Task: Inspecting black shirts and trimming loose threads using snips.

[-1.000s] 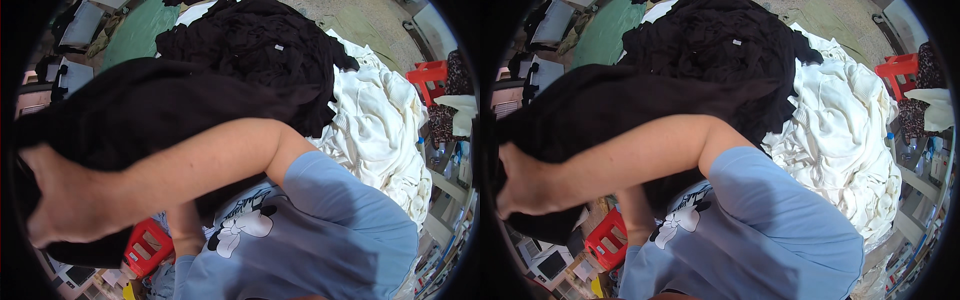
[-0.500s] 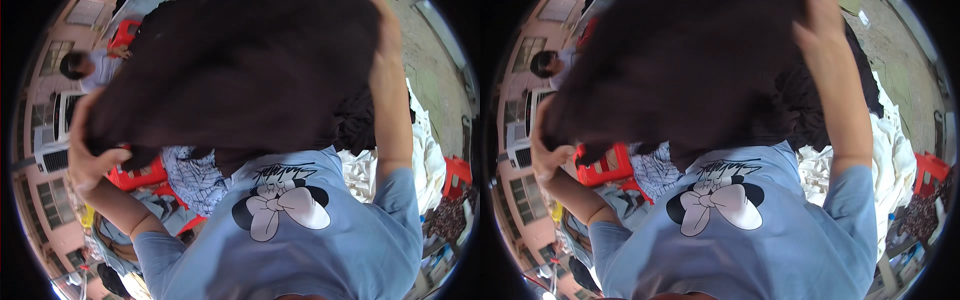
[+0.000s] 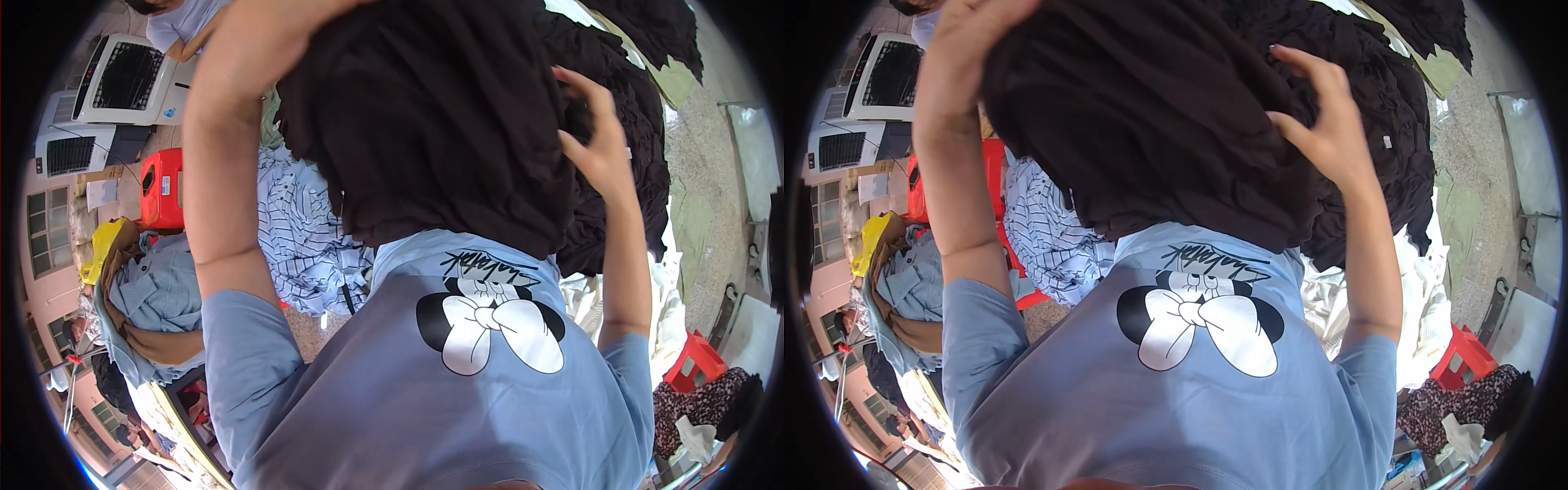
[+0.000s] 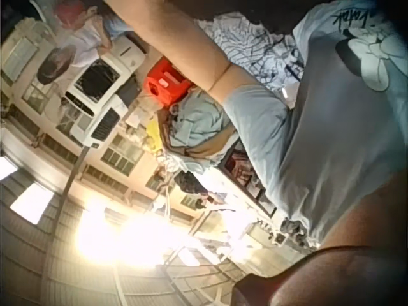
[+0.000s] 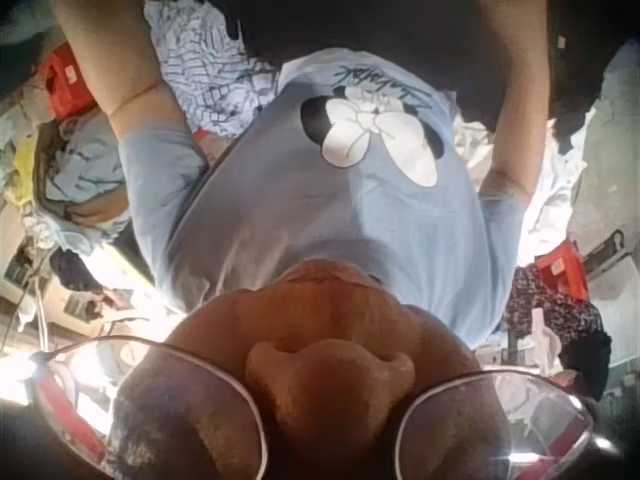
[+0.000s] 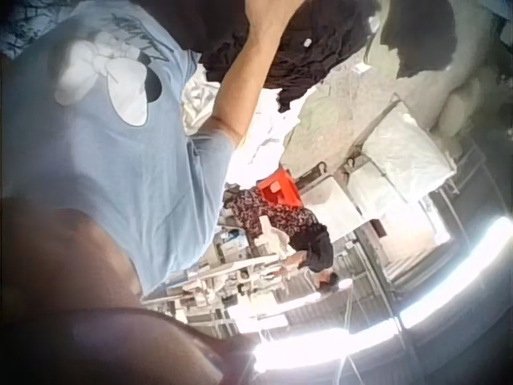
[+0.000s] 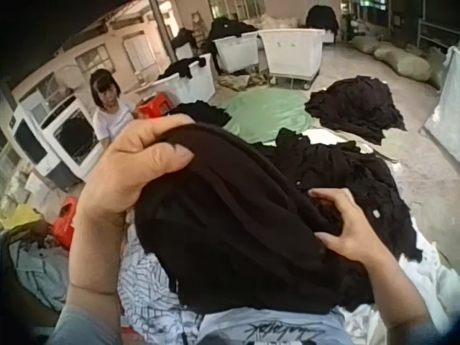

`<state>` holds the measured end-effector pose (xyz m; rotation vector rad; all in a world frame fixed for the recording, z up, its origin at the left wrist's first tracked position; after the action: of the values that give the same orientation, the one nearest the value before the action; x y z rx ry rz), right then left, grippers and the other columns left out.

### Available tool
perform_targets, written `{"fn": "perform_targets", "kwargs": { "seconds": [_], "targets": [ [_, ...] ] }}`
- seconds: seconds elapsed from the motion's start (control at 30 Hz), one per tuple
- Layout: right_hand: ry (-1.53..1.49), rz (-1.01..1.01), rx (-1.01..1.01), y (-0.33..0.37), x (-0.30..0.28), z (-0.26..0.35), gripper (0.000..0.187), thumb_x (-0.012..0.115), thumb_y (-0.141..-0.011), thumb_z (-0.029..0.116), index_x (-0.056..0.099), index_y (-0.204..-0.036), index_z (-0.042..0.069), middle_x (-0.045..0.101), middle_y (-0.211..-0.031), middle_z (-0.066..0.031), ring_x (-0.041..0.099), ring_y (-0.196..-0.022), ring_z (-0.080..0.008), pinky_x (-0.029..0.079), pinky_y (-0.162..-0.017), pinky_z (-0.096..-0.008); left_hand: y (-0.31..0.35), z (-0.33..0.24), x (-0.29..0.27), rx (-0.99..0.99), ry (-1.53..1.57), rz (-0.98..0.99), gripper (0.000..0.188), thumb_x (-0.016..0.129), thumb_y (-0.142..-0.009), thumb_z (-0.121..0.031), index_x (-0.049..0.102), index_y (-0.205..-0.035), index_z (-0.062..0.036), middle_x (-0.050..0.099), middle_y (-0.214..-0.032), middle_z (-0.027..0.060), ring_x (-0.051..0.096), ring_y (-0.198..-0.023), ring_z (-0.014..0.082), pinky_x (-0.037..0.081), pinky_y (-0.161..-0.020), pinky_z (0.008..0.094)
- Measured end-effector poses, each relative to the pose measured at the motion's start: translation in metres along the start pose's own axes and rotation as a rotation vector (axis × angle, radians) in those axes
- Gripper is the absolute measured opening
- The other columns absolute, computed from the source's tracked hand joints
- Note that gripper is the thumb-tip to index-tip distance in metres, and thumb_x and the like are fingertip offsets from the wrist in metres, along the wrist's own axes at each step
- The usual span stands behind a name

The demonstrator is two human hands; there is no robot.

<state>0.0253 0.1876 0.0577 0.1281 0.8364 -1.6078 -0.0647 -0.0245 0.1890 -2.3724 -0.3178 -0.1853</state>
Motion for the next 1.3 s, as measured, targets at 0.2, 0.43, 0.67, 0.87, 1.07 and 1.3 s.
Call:
{"fn": "perform_targets", "kwargs": {
  "seconds": [0.2, 0.43, 0.67, 0.87, 1.07, 1.3],
  "targets": [
    [-0.387, 0.304, 0.405, -0.046, 0.011, -0.069, 0.044, 0.063, -0.083, 0.006, 0.057, -0.124, -0.005, 0.065, -0.114, -0.0077, 0.059, -0.108, -0.0138, 0.043, -0.096, -0.0270, 0.012, -0.119, -0.017, -0.484, -1.123, -0.430, 0.089, 0.061, -0.092, -0.043, 0.014, -0.149, 0.0058, 0.021, -0.153, 0.0285, 0.029, -0.139, 0.0388, 0.035, -0.110, 0.0436],
    [-0.701, -0.390, 0.152, -0.062, -0.150, 0.002, 0.025, 0.057, -0.088, 0.001, 0.065, -0.112, 0.002, 0.067, -0.112, -0.0096, 0.063, -0.105, -0.0161, 0.045, -0.096, -0.0273, 0.093, -0.212, -0.053, -0.170, -1.309, -1.103, 0.032, 0.054, -0.092, -0.007, 0.060, -0.122, 0.0018, 0.065, -0.115, 0.0100, 0.062, -0.107, 0.0166, 0.048, -0.093, 0.0259],
    [-0.782, 0.100, 0.170, -0.027, -0.197, 0.022, 0.028, 0.061, -0.086, 0.007, 0.064, -0.113, 0.000, 0.068, -0.110, -0.0105, 0.064, -0.104, -0.0195, 0.045, -0.098, -0.0277, 0.082, -0.185, -0.058, -0.370, -1.265, -0.837, 0.037, 0.055, -0.091, -0.010, 0.057, -0.126, 0.0012, 0.061, -0.124, 0.0112, 0.059, -0.114, 0.0202, 0.047, -0.097, 0.0296],
    [-0.343, -0.089, 0.596, -0.007, -0.128, -0.016, 0.045, 0.070, -0.082, 0.014, 0.059, -0.124, -0.001, 0.065, -0.110, -0.0074, 0.059, -0.104, -0.0129, 0.045, -0.090, -0.0264, 0.059, -0.142, -0.066, -0.584, -1.182, -0.544, 0.041, 0.057, -0.091, -0.013, 0.054, -0.130, 0.0007, 0.057, -0.132, 0.0122, 0.056, -0.120, 0.0233, 0.046, -0.100, 0.0328],
    [0.231, 0.347, 0.496, 0.041, -0.062, -0.139, 0.023, 0.062, -0.081, 0.001, 0.061, -0.103, 0.002, 0.058, -0.091, 0.0022, 0.052, -0.083, -0.0081, 0.044, -0.076, -0.0228, 0.066, 0.082, -0.045, -0.581, -1.392, 0.070, 0.045, 0.071, -0.079, -0.018, 0.059, -0.119, -0.0026, 0.061, -0.116, 0.0136, 0.059, -0.112, 0.0272, 0.045, -0.097, 0.0342],
    [-0.302, 0.522, 0.456, 0.114, 0.024, -0.074, 0.057, 0.051, -0.058, -0.010, 0.059, -0.113, 0.006, 0.045, -0.124, -0.0046, 0.047, -0.113, -0.0179, 0.038, -0.096, -0.0295, 0.122, 0.197, 0.066, -0.752, -0.923, 0.321, 0.067, 0.079, -0.067, -0.021, 0.055, -0.128, -0.0096, 0.041, -0.142, 0.0143, 0.040, -0.128, 0.0338, 0.034, -0.106, 0.0417]
  ]
}}
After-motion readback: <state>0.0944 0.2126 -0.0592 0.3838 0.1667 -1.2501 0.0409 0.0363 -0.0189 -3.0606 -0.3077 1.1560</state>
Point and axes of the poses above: each hand's wrist, its own y-axis away from the middle knuckle, its own x-axis out of the palm, z = x × y, the point moved 8 cm from there along -y, towards the middle knuckle
